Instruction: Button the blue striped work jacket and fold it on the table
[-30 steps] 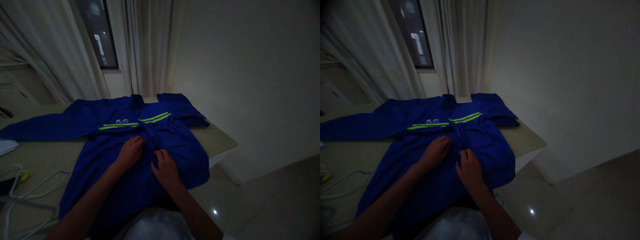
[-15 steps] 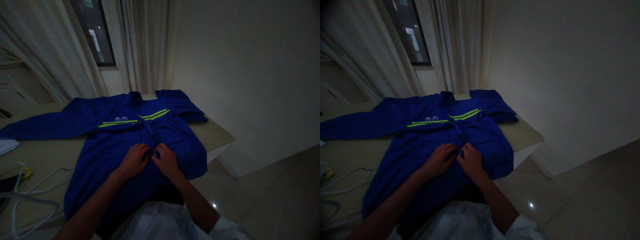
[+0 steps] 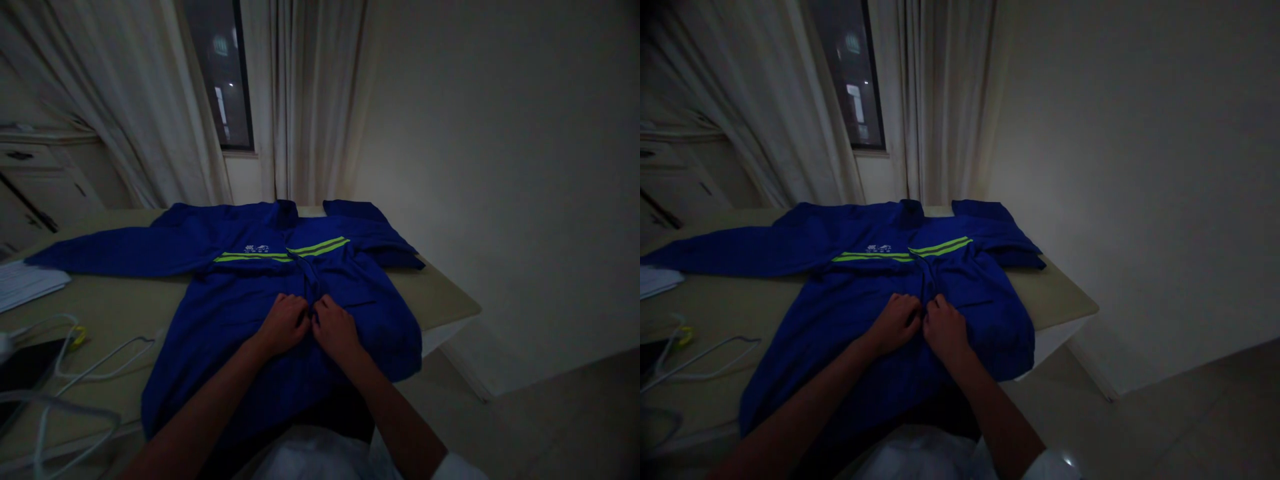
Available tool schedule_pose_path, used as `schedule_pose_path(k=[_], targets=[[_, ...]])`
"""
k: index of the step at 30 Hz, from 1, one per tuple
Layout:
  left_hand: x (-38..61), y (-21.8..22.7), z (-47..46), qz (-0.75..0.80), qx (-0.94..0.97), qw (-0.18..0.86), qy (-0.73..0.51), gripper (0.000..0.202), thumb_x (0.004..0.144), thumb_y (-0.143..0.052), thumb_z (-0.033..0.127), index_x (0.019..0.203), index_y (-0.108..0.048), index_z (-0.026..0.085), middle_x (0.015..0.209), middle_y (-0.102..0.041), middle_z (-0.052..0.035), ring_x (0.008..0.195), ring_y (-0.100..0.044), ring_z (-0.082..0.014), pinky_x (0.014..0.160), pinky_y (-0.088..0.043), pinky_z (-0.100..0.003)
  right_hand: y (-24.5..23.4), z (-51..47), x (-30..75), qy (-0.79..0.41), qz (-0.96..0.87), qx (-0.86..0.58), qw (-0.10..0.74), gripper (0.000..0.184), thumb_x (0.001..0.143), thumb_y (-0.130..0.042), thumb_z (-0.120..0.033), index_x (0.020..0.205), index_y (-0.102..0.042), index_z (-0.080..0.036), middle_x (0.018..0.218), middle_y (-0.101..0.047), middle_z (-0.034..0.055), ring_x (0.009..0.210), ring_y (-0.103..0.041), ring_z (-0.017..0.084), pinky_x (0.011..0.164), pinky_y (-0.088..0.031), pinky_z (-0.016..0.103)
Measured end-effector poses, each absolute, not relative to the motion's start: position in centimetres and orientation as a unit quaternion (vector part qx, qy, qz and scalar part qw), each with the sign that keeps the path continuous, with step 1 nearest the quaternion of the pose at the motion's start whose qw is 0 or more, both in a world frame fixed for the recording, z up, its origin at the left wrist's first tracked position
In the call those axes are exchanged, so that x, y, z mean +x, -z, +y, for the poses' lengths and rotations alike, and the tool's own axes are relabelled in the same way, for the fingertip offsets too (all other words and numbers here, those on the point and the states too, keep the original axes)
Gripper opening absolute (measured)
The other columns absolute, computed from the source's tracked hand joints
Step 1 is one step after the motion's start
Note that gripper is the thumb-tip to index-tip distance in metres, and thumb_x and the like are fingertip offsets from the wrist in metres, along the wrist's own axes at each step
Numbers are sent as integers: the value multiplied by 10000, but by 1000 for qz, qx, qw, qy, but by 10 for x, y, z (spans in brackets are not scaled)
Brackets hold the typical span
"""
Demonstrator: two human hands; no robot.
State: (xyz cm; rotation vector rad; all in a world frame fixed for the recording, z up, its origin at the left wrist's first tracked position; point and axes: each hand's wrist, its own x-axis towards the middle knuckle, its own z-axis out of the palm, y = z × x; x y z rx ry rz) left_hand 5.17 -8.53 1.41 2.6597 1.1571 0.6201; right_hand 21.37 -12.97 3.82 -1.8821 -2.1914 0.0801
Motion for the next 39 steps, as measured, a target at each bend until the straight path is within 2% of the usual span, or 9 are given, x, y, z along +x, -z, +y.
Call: schedule_pose_path(k=[7,15,20,24,28,35,39], targets=[[50,-22,-83,362,910,54,-193,86,897,-500,199,854,-569,227,866,-658,-51,887,-576,-236,836,-353,-430,-26,-124,227,-104,-755,-604,233,69,885,-637,-161,880,-676,-217,955,-645,9,854,-647,145,722,-448,241],[42,-28,-67,348,917,30,-191,123,823,-513,197,706,-502,232,767,-640,-52,811,-564,-232,793,-349,-433,-31,-130,225,-173,-760,-526,340,91,800,-642,-104,804,-653,-194,891,-611,-5,818,-605,141,758,-446,253],[37,-26,-72,362,899,110,-220,148,883,-468,195,759,-543,223,753,-630,-20,801,-579,-206,797,-346,-406,-15,-120,230,-222,-713,-529,403,57,793,-674,-128,797,-670,-184,826,-639,-6,781,-607,147,745,-467,260],[32,-29,-78,358,894,162,-217,133,929,-552,324,880,-627,226,851,-681,-11,875,-603,-210,855,-346,-406,-11,-122,231,-226,-698,-522,434,106,783,-684,-119,861,-706,-187,902,-665,12,818,-626,151,750,-485,257],[30,-31,-79,357,891,192,-204,106,900,-617,314,948,-658,229,926,-715,-8,936,-625,-209,916,-347,-407,-12,-126,228,-203,-697,-526,444,143,792,-658,-86,876,-704,-192,940,-666,23,870,-643,160,805,-504,270],[29,-22,-76,356,881,218,-223,115,897,-612,311,951,-666,224,931,-716,-8,920,-635,-201,907,-364,-389,-13,-130,227,-179,-713,-525,428,93,821,-654,-127,869,-679,-202,946,-665,33,899,-653,180,840,-523,294],[29,-18,-74,360,878,217,-230,118,881,-617,306,938,-672,218,925,-716,-7,925,-636,-203,913,-370,-391,-11,-133,224,-130,-721,-541,414,132,824,-646,-127,928,-665,-206,992,-655,50,933,-660,194,858,-534,304]])
